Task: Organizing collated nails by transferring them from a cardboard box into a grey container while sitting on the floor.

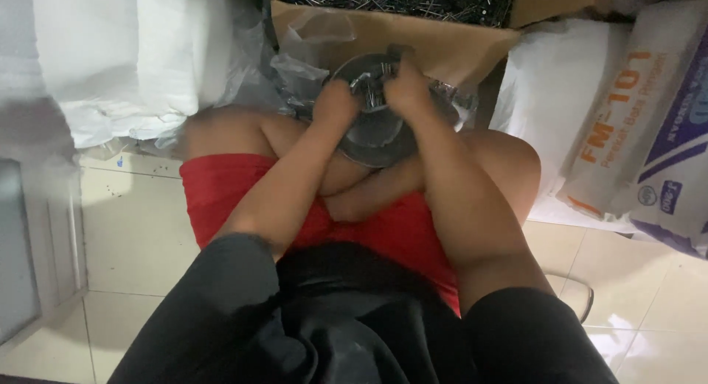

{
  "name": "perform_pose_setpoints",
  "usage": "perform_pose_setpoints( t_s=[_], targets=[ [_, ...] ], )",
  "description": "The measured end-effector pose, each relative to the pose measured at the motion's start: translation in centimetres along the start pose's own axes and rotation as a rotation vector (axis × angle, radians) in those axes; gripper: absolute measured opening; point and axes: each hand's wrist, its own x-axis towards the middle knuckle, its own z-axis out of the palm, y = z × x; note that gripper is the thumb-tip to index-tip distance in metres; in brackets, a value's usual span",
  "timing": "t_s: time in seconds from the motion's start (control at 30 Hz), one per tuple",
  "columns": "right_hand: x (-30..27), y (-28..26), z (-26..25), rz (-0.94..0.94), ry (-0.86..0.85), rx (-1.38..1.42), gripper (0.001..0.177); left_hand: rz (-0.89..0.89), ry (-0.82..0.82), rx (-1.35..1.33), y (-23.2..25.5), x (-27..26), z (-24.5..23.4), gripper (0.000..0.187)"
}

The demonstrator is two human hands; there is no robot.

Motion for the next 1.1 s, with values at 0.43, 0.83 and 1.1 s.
perform_pose_setpoints(
  t_s=[0.43,0.83,1.1],
  targets=[
    [-1.8,0.9,4.3,0.081,-0.101,-0.347,0.048,0.021,-0.012,-0.306,1.0,0.2,-1.3,0.038],
    [-0.9,-1.5,0.5,0.095,-0.075,-0.485,0.054,0.031,-0.051,-0.237,0.9,-0.4,-1.3,0.035],
    [1.5,8.1,1.9,0.163,-0.082,-0.628,0.038,0.076,-0.054,-0.174,0.5,0.2,-0.8,0.033]
  ],
)
